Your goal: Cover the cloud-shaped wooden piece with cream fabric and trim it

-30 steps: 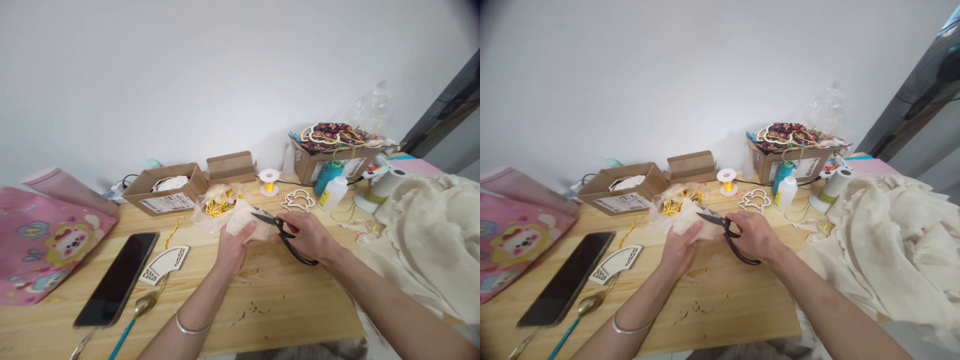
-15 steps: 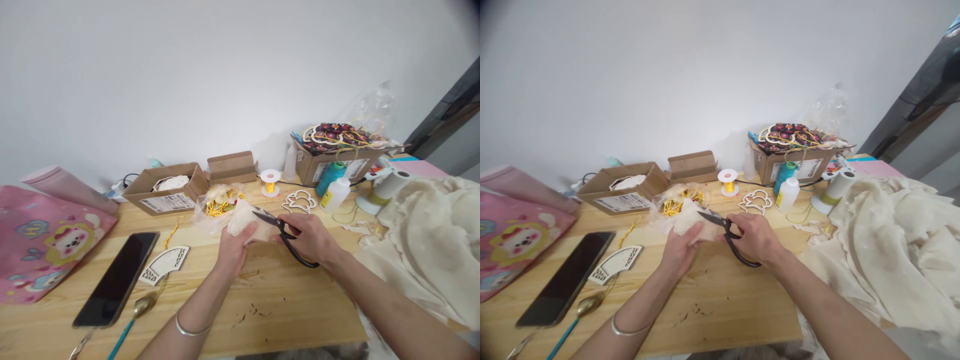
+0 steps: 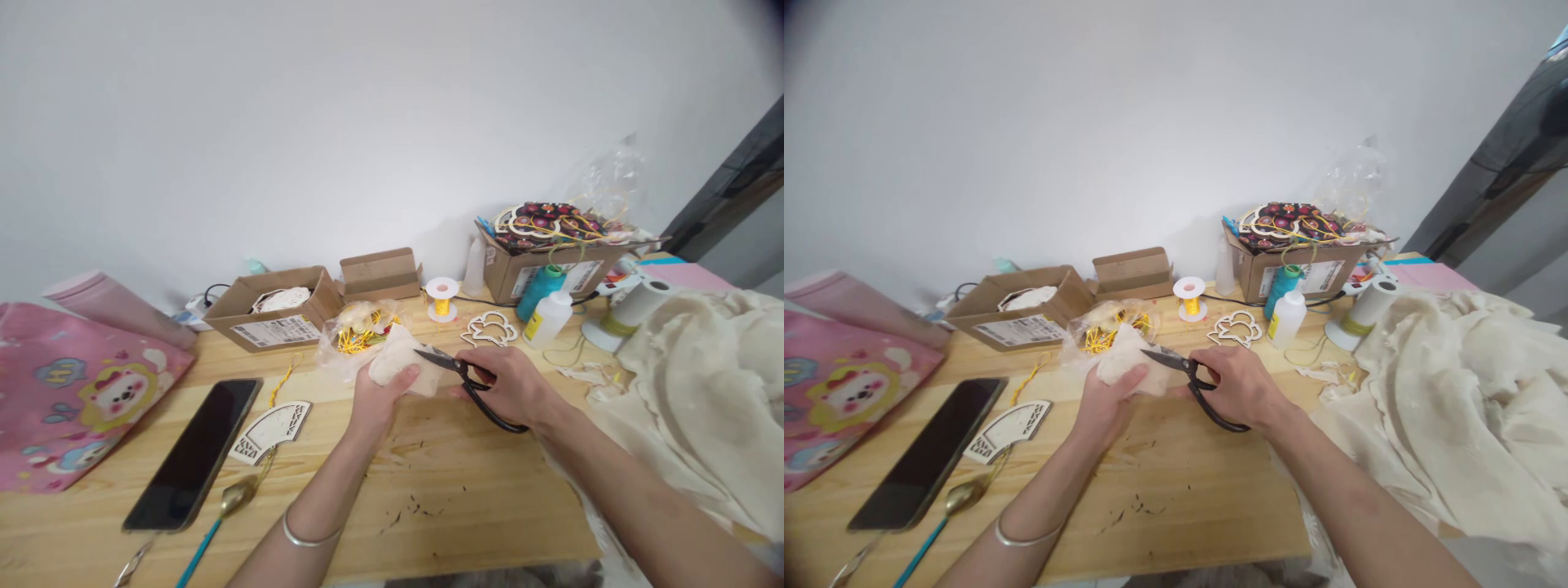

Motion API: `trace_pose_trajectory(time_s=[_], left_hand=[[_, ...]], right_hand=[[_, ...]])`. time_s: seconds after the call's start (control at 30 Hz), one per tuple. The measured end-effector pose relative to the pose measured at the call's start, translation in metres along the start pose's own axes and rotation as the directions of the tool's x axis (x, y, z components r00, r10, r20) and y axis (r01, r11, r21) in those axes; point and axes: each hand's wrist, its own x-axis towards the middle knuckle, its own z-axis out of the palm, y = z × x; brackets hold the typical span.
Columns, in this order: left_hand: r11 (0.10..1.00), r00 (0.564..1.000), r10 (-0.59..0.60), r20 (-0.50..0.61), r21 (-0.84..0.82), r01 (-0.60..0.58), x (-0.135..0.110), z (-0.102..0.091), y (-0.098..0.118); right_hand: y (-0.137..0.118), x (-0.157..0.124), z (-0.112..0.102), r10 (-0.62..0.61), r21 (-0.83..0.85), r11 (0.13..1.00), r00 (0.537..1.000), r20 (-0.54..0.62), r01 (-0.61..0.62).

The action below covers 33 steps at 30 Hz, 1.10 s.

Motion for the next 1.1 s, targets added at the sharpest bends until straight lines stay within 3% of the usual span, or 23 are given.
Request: trace_pose_trajectory(time_s=[0.4, 1.1], left_hand=[[0.987, 0.998, 0.013, -0.061, -0.158, -0.023, 0.0022, 0.0003, 0.0071], [0.985, 0.996, -0.004, -0.093, -0.172, -0.012, 0.0046, -0.0005, 0.0065]], right_hand=[[0.0020, 0.0006, -0.0016, 0.008, 0.004, 1.000, 0.998, 0.063, -0.008], [-0.0008, 0.0005, 0.0021, -0.020, -0.038, 0.999, 0.998, 0.065, 0.023]])
